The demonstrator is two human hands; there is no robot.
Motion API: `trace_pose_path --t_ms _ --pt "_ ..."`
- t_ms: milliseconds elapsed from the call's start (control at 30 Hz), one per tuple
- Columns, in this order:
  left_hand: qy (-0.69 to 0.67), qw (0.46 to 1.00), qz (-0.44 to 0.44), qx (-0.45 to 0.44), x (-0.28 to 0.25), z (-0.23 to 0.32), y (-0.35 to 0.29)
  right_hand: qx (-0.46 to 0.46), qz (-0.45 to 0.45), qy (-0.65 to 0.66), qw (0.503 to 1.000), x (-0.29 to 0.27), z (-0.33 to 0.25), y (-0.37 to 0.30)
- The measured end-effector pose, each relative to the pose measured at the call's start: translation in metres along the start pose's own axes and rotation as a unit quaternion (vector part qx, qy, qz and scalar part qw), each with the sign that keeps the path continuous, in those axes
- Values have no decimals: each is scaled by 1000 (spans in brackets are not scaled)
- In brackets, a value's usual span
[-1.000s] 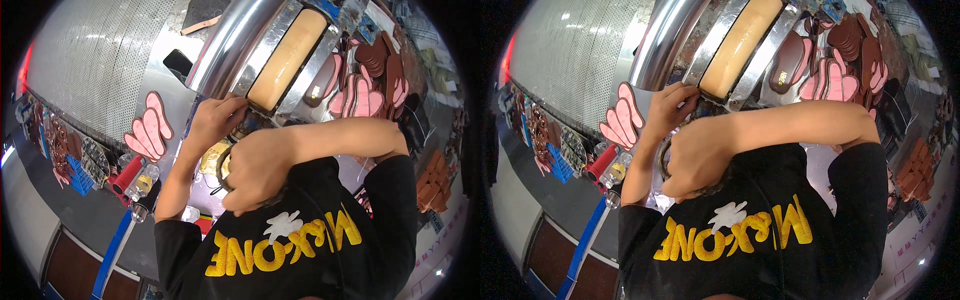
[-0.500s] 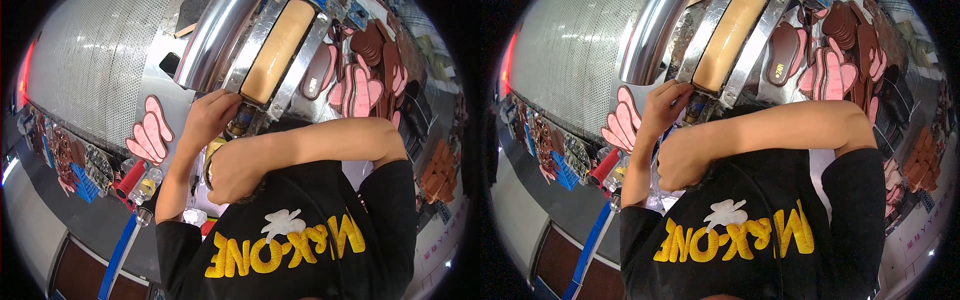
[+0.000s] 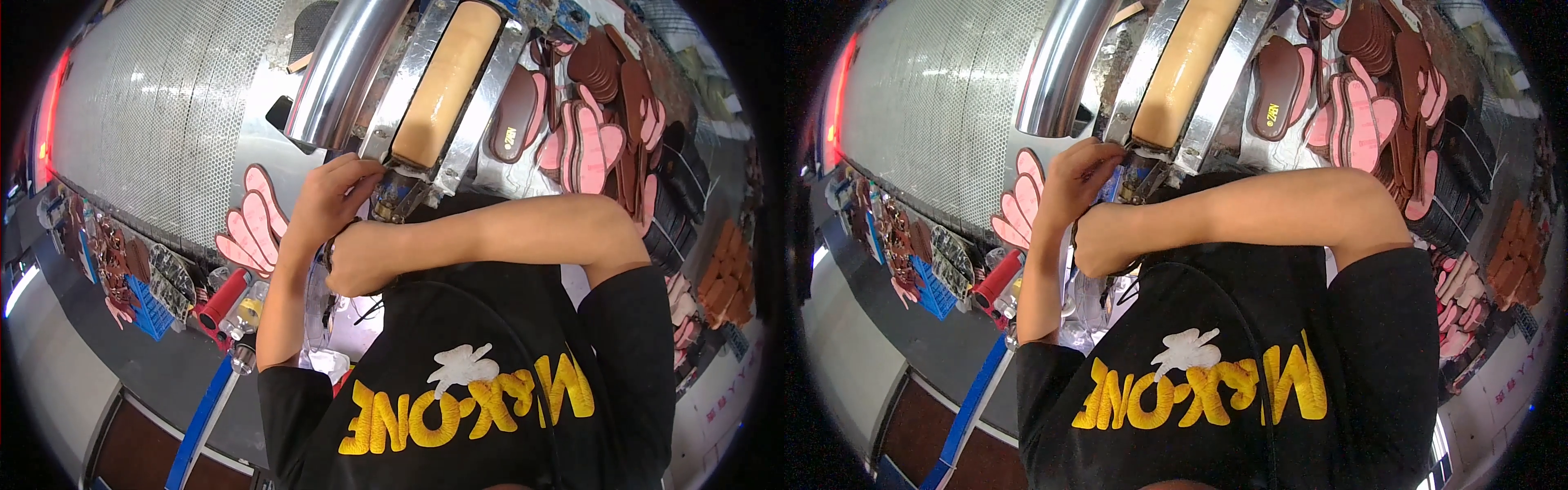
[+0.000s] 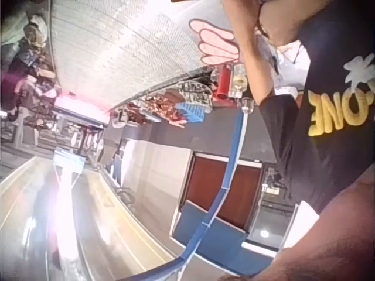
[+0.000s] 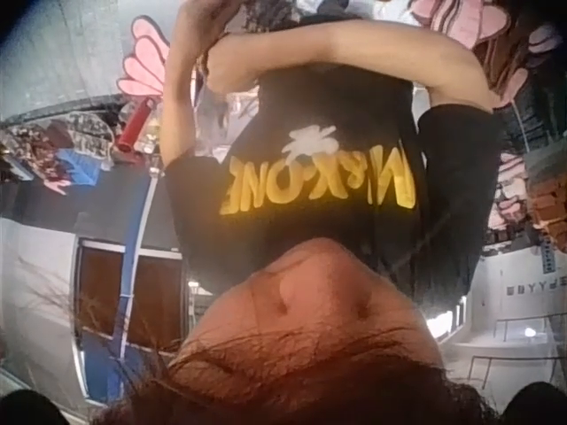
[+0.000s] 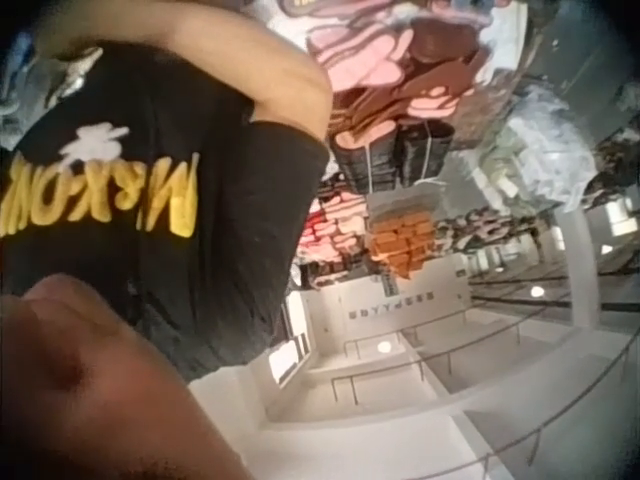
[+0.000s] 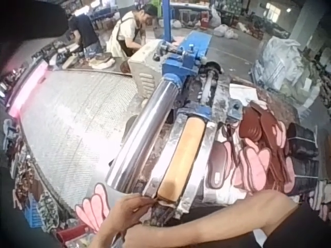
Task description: Applying adhesive to shoe soles using a roller machine and trimming edges with scissors.
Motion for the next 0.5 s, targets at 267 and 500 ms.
trace_pose_path --t_ms 267,500 --pt "103 994 16 40 -3 45 3 66 13 8 998 27 11 10" --pt "244 962 -5 122 13 69 4 78 182 -8 980 35 18 15"
Point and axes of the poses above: each hand's wrist, its own y-axis towards the middle knuckle, its own x-axis out of the palm, z = x × y, the point moved 6 cm from there along y, towards the middle knuckle, and after that the axes turned 3 degrees about -x, right-handed, at the moved point
